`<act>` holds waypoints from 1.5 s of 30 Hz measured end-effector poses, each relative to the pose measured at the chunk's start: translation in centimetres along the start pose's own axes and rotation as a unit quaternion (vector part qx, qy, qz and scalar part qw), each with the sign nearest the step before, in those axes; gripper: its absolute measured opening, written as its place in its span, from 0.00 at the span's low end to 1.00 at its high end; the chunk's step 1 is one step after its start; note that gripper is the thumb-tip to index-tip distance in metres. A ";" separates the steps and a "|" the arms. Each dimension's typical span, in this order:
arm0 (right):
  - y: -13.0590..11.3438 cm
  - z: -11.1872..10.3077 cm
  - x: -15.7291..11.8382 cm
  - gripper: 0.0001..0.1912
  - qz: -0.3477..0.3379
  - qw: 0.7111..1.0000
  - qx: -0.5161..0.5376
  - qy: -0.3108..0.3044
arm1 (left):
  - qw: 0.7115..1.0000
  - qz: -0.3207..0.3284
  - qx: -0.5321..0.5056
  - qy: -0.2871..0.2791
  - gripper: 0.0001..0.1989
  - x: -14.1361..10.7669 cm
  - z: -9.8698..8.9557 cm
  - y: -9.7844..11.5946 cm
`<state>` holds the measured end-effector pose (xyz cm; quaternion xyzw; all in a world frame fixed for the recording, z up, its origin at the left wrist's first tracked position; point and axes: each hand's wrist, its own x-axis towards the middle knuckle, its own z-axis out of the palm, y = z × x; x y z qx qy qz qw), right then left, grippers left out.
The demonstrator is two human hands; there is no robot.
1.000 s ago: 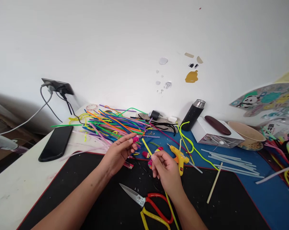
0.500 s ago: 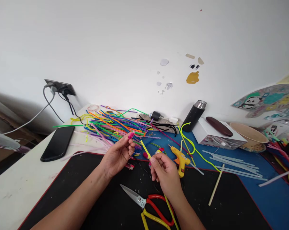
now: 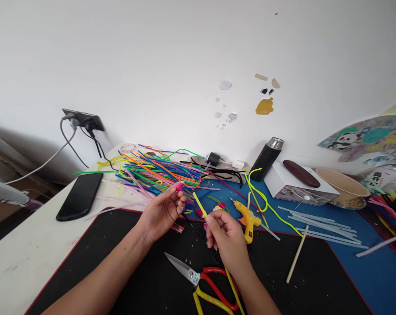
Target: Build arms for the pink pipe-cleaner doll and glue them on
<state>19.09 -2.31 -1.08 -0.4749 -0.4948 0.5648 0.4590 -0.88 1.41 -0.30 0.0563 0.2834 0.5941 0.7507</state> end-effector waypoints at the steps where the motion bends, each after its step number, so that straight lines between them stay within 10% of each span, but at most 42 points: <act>1: 0.0 0.0 0.0 0.25 0.001 1.000 0.000 0.000 | 1.000 0.001 0.001 0.001 0.08 0.0 0.0 0.0; 16: 0.1 0.0 0.0 0.25 0.005 1.000 -0.002 0.000 | 0.991 0.037 0.128 -0.017 0.09 0.6 -1.0 -0.6; 27: 0.8 -0.1 -0.2 0.23 -0.032 0.996 -0.082 -0.001 | 0.926 0.152 0.345 -0.017 0.18 0.1 -0.5 -1.3; 45: 1.1 -0.3 -0.1 0.20 -0.044 0.992 -0.117 0.021 | 0.912 0.153 0.380 -0.027 0.20 -0.4 0.1 -1.2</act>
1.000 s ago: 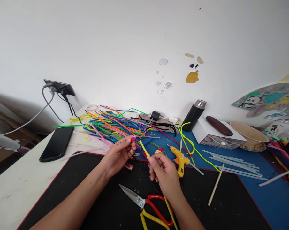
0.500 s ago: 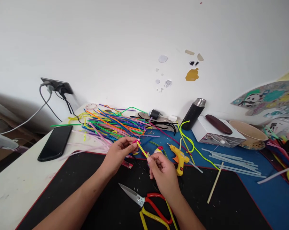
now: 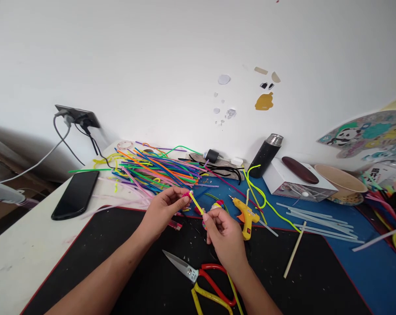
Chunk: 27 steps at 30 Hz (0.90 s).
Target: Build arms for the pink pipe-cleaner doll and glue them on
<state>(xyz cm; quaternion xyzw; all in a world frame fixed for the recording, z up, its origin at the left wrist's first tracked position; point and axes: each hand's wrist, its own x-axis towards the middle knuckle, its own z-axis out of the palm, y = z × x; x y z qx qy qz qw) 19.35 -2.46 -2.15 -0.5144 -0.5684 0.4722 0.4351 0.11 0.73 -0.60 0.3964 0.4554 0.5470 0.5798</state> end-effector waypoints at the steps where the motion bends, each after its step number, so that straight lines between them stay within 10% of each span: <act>1: 0.0 0.0 0.0 0.20 0.000 1.000 -0.001 0.000 | 1.000 0.000 0.000 -0.001 0.20 0.0 0.0 0.0; 27: 0.3 0.1 0.1 0.16 -0.016 0.999 -0.041 0.006 | 0.997 -0.033 -0.064 -0.019 0.20 0.2 -0.2 -0.9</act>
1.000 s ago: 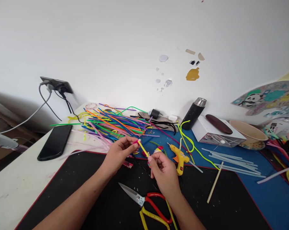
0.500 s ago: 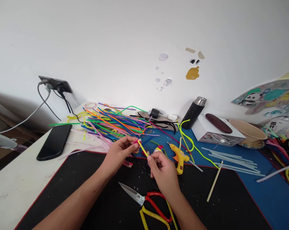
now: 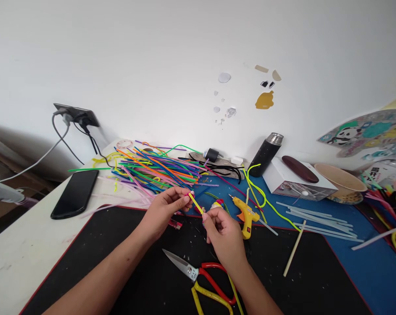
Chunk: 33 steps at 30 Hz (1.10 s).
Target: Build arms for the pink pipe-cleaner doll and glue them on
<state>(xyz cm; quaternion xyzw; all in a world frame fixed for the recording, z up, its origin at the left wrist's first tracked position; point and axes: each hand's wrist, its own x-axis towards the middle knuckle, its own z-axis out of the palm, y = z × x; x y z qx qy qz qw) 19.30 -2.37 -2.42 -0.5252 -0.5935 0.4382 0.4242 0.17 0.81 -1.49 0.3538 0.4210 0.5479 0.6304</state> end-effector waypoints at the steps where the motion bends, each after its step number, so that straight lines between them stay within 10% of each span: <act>1: -0.1 0.0 0.0 0.16 -0.001 1.000 -0.003 0.001 | 1.000 -0.003 -0.004 0.000 0.21 0.0 0.0 0.0; 33: -0.8 -0.1 -0.1 0.15 -0.022 0.996 -0.082 0.001 | 1.000 -0.011 0.000 -0.020 0.18 -0.1 0.1 0.1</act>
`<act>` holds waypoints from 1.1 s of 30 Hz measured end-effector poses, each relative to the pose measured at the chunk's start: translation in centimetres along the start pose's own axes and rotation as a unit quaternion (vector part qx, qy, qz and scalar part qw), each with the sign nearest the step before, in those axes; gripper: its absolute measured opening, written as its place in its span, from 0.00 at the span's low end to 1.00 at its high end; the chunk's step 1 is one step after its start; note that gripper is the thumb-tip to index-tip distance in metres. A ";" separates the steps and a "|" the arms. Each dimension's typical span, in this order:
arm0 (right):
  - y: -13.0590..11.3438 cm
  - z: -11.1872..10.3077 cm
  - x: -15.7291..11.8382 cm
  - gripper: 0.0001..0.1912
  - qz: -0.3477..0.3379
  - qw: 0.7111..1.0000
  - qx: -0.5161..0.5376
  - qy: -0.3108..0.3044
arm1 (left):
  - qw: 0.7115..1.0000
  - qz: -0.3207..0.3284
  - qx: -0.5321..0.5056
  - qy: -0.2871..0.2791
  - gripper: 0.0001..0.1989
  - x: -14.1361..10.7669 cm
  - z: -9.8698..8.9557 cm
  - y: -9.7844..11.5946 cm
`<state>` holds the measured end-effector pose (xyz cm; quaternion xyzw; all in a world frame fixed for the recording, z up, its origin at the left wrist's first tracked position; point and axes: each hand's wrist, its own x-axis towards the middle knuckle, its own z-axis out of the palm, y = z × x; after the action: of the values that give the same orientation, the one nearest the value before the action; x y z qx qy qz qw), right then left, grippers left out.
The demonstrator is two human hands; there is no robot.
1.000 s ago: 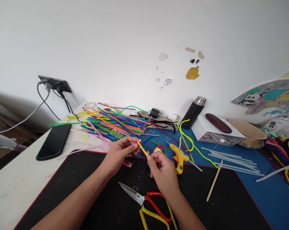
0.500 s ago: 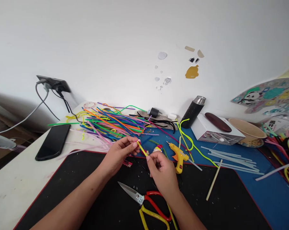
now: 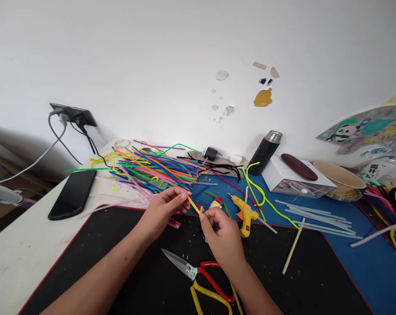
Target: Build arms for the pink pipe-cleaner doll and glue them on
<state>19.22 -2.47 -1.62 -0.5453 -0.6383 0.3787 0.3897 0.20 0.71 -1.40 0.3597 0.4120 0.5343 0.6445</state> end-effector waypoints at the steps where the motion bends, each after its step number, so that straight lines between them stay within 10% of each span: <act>1: 0.0 0.0 0.0 0.15 0.000 1.000 0.002 0.001 | 1.000 -0.001 -0.001 0.000 0.17 0.0 0.0 0.0; 33: 0.0 -0.1 -0.1 0.19 0.045 0.992 0.108 -0.036 | 0.999 -0.027 -0.037 0.015 0.17 0.1 -0.3 0.0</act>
<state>19.32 -2.57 -1.58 -0.5143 -0.5816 0.4820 0.4060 -0.06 0.82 -1.55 0.3160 0.4111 0.5375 0.6650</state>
